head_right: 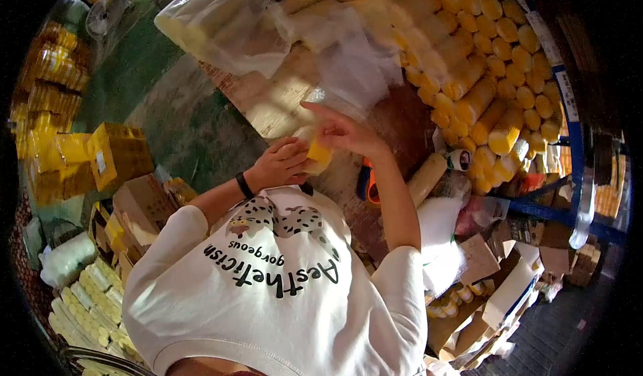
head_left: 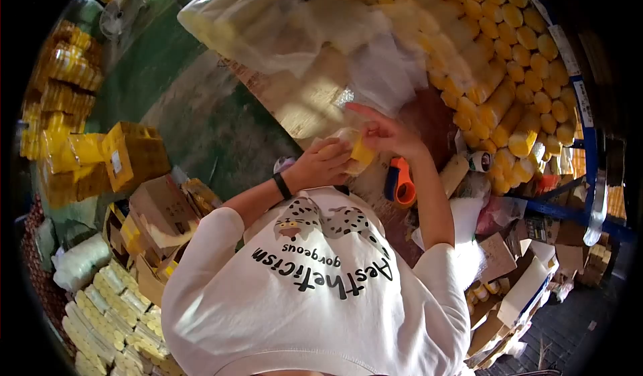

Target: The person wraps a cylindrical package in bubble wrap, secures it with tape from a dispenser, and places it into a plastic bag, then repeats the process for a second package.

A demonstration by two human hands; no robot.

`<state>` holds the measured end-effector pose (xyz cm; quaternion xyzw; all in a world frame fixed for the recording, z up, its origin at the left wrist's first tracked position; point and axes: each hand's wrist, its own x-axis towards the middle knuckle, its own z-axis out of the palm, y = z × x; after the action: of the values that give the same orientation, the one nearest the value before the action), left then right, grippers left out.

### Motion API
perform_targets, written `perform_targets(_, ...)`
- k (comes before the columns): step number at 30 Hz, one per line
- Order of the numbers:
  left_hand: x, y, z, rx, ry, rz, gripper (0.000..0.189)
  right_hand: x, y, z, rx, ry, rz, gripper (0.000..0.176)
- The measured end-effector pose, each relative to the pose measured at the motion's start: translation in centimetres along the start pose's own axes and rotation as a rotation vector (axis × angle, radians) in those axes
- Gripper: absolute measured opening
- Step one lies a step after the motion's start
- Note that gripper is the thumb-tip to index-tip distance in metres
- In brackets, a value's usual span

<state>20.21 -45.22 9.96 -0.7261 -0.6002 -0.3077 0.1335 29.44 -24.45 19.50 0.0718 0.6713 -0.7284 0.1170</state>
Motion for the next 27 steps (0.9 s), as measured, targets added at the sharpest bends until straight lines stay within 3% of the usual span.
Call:
perform_targets(5, 0.4, 1.0, -0.2, 0.085, -0.028, -0.050, 0.043, 0.8, -0.7, 0.5, 0.461, 0.029, -0.263, 0.067)
perform_targets(8, 0.3, 1.3, 0.1, 0.086, -0.040, -0.064, 0.047, 3.4, -1.1, 1.1, 0.477, -0.006, -0.355, 0.060)
perform_targets(12, 0.2, 1.3, 0.3, 0.100, -0.023, -0.064, 0.047, 5.3, -1.3, 2.9, 0.604, 0.022, -0.121, 0.058)
perform_targets(15, 0.0, 1.2, -0.1, 0.095, 0.026, -0.059, 0.045, 4.5, -0.4, 2.9, 0.531, 0.138, 0.058, 0.057)
perform_targets(27, -0.6, 1.6, 1.4, 0.180, 0.163, -0.100, 0.045, 0.9, 0.8, 1.8, 0.358, 0.276, 0.218, 0.057)
